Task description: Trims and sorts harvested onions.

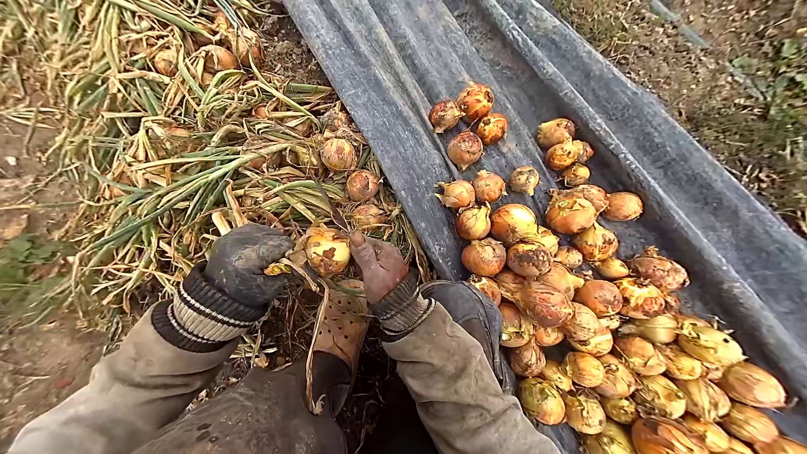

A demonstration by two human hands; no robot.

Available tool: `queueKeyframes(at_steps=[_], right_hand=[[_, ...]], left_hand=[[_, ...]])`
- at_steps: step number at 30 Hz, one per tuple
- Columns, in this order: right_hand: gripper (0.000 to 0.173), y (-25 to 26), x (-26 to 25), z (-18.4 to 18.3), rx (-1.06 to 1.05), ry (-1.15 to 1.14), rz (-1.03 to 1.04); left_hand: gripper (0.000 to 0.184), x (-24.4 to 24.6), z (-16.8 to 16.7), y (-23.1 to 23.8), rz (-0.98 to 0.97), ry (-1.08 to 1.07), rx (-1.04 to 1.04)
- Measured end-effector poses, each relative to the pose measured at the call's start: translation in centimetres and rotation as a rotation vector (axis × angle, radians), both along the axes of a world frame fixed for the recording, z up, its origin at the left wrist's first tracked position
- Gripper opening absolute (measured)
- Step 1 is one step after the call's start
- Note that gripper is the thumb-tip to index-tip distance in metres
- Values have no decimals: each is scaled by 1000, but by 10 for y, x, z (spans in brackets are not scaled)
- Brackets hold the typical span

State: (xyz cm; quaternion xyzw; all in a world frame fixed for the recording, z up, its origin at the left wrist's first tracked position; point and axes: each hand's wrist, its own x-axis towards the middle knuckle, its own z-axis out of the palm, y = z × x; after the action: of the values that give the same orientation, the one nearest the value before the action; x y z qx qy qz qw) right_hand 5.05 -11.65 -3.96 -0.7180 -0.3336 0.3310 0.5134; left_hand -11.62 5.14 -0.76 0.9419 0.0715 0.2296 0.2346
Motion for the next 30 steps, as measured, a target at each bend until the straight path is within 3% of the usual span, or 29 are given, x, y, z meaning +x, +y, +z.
queueKeyframes(at_steps=[2, 4, 6, 8, 10, 12, 14, 15, 17, 20, 22, 24, 25, 27, 28, 30], right_hand=[[65, 2, 1, 0, -56, -8, -31], [64, 2, -2, -1, -75, -8, -68], [66, 1, -9, -3, -103, 8, -88], [73, 2, -11, -5, -287, 28, 37], [83, 8, -7, -10, -527, 86, 243], [82, 13, -5, -15, -544, 187, 223], [80, 14, -1, -24, -433, 332, -4], [79, 12, 4, -27, -365, 416, -123], [72, 2, 23, -11, -204, 551, -297], [64, -20, 59, 11, 190, 455, -587], [64, -27, 81, 12, 383, 356, -749], [61, -23, 79, 7, 378, 335, -811], [60, -18, 73, 3, 313, 346, -776], [59, -8, 57, -5, 166, 385, -641], [61, -5, 51, -10, 127, 401, -581], [63, 0, 50, -19, 86, 402, -509]], left_hand=[[25, 1, -3, 2, 56, 13, 111], [26, -3, -7, 8, 246, 108, 138], [36, -7, -11, 26, 540, 259, -3], [43, -1, -5, 40, 641, 281, -137], [31, 12, 12, 31, 474, 362, -253], [24, 37, 27, 17, 238, 683, -247], [32, 73, 30, 0, 47, 947, -116], [34, 91, 28, -5, 20, 960, -49], [29, 124, 24, 5, 101, 883, 61], [31, 132, 20, 39, 185, 994, 168], [45, 95, 22, 36, -50, 1319, 261], [55, 74, 30, 5, -328, 1681, 255], [50, 70, 31, -2, -381, 1647, 187], [29, 82, 13, 5, -367, 1260, 116], [28, 103, -9, 12, -368, 1037, 155], [47, 161, -50, 20, -418, 781, 244]])
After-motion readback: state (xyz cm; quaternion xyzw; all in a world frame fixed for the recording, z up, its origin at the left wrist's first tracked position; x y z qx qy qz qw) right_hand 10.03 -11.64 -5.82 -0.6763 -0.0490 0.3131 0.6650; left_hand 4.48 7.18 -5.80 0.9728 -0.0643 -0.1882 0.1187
